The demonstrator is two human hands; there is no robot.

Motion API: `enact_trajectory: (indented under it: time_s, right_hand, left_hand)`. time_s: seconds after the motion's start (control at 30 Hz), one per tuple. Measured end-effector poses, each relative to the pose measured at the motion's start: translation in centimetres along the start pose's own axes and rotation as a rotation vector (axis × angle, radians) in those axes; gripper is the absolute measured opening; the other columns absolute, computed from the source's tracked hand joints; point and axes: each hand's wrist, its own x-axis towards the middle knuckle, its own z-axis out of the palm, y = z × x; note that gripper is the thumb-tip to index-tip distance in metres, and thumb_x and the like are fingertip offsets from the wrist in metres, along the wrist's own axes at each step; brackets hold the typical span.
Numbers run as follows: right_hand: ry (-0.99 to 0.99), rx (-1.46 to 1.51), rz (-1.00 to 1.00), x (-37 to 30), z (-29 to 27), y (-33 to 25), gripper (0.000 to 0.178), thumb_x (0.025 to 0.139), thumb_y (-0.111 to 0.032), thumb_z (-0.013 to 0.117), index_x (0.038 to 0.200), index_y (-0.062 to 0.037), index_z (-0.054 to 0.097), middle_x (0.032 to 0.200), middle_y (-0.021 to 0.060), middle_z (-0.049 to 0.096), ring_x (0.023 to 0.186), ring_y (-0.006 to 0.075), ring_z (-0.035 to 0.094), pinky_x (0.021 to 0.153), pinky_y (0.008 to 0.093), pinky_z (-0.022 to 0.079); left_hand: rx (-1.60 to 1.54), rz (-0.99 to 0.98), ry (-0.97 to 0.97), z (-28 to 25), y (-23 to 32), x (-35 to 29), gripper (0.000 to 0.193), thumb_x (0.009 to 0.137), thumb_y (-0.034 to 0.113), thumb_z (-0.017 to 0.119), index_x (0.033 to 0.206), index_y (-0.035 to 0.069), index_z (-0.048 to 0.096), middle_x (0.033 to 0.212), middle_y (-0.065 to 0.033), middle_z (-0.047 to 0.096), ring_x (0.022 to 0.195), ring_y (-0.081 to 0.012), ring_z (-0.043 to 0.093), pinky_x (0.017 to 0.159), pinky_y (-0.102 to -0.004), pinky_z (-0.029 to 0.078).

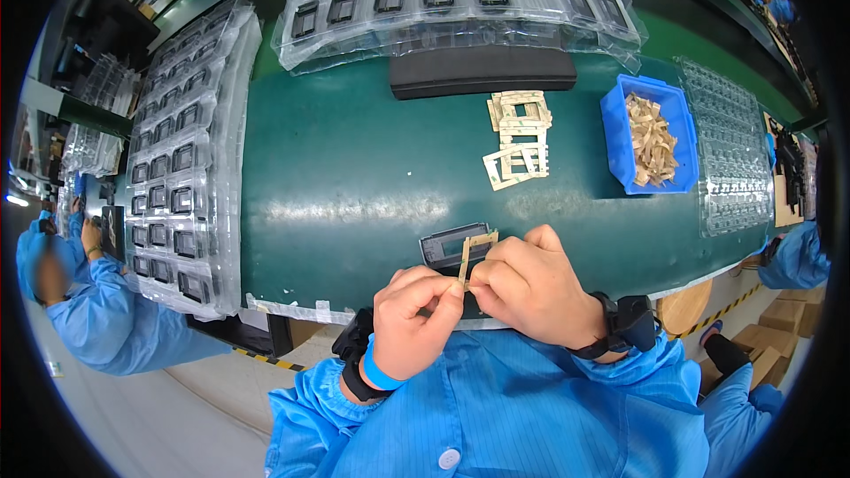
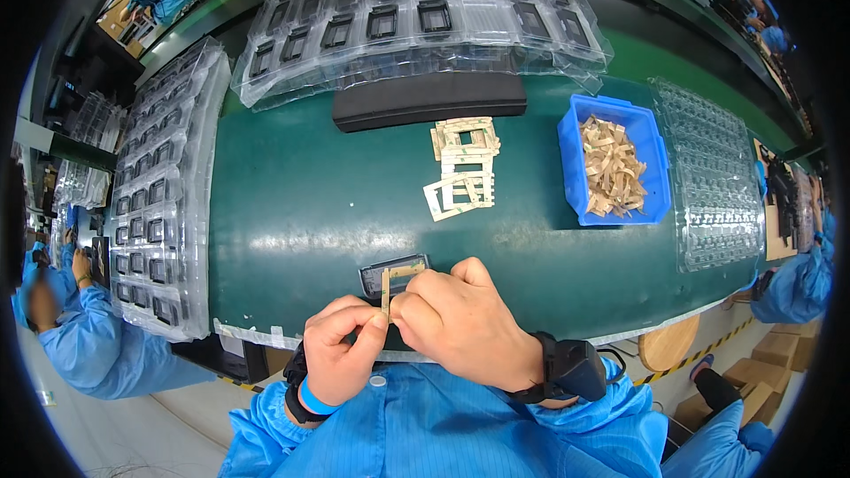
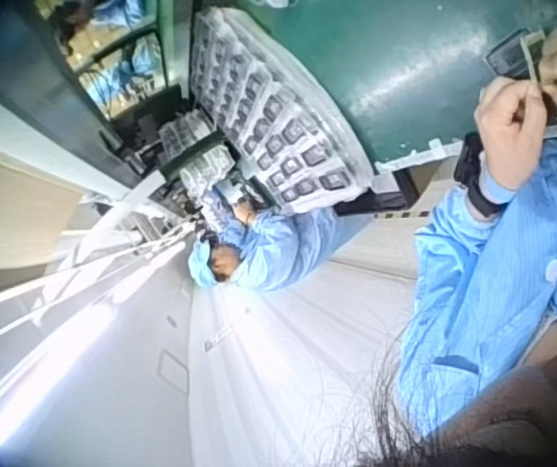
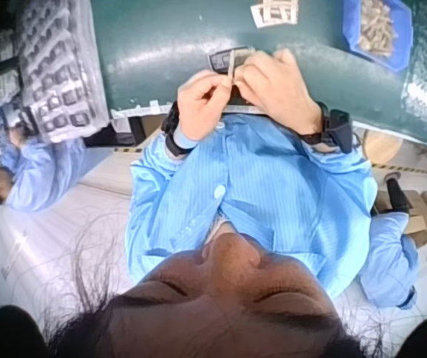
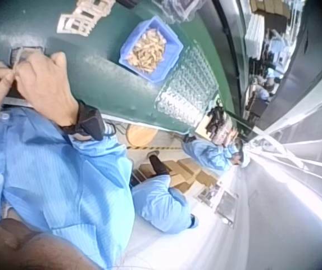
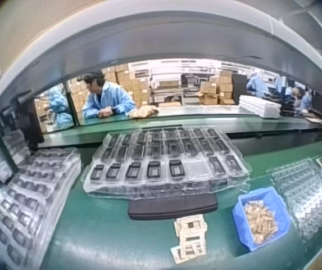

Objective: Assembling small electronic components into plastic casings at a manufacturing workstation.

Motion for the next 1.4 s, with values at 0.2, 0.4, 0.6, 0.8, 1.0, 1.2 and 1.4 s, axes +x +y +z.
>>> enact_trajectory:
  time_s: [0.2,0.4,0.6,0.8,1.0,1.2,1.4]
  right_hand:
    - [0.022,0.003,0.000,-0.03,-0.34,0.00,0.021,0.072,-0.011,0.076,0.089,-0.0104,0.065,0.082,0.0002,0.060,0.070,0.0161,0.054,0.067,0.0330,0.035]
    - [0.071,-0.064,-0.046,-0.07,0.09,0.04,0.023,0.069,-0.011,0.077,0.089,-0.0089,0.064,0.082,0.0004,0.060,0.071,0.0153,0.055,0.068,0.0340,0.036]
    - [0.045,-0.091,-0.054,0.07,-0.04,-0.21,0.022,0.070,-0.011,0.076,0.088,-0.0079,0.064,0.081,0.0000,0.060,0.070,0.0144,0.055,0.069,0.0349,0.038]
    - [0.125,-0.085,-0.054,0.13,0.47,-0.39,0.014,0.076,-0.013,0.068,0.088,-0.0086,0.061,0.076,-0.0003,0.052,0.066,0.0131,0.053,0.075,0.0344,0.036]
    - [0.112,-0.079,-0.047,0.20,0.37,-0.44,0.013,0.078,-0.013,0.068,0.088,-0.0092,0.061,0.076,-0.0003,0.052,0.068,0.0131,0.054,0.078,0.0363,0.036]
    - [0.074,-0.051,-0.038,0.19,0.05,-0.27,0.013,0.078,-0.014,0.068,0.088,-0.0096,0.062,0.077,-0.0005,0.053,0.070,0.0129,0.055,0.081,0.0395,0.036]
    - [0.159,-0.043,-0.034,-0.36,0.41,-0.20,0.014,0.077,-0.013,0.070,0.089,-0.0109,0.063,0.083,-0.0006,0.057,0.068,0.0106,0.059,0.088,0.0399,0.036]
  left_hand:
    - [0.094,0.088,0.052,0.23,-0.02,0.02,0.003,0.083,0.000,0.067,0.083,-0.003,0.069,0.072,-0.0074,0.062,0.062,-0.0142,0.054,0.058,-0.0271,0.042]
    - [0.166,0.190,0.117,0.49,-0.09,-0.03,0.003,0.081,0.001,0.069,0.083,0.000,0.069,0.073,-0.0072,0.064,0.066,-0.0191,0.057,0.064,-0.0302,0.044]
    - [0.180,0.214,0.109,0.20,0.12,-0.02,0.003,0.081,0.001,0.069,0.084,0.000,0.069,0.074,-0.0075,0.064,0.067,-0.0194,0.058,0.065,-0.0305,0.043]
    - [0.183,0.214,0.114,0.19,0.20,0.01,0.003,0.081,0.000,0.068,0.084,0.000,0.069,0.074,-0.0071,0.064,0.066,-0.0199,0.059,0.066,-0.0311,0.043]
    - [0.201,0.244,0.099,0.07,0.13,0.10,0.005,0.081,0.001,0.068,0.085,0.001,0.069,0.074,-0.0067,0.064,0.066,-0.0202,0.058,0.067,-0.0313,0.043]
    - [0.244,0.289,0.084,-0.01,0.27,0.23,0.004,0.081,0.001,0.068,0.086,0.001,0.069,0.075,-0.0066,0.064,0.066,-0.0198,0.058,0.067,-0.0310,0.042]
    - [0.144,0.190,0.103,0.27,0.45,0.13,0.004,0.082,0.001,0.068,0.085,0.000,0.069,0.075,-0.0064,0.064,0.067,-0.0192,0.057,0.067,-0.0306,0.043]
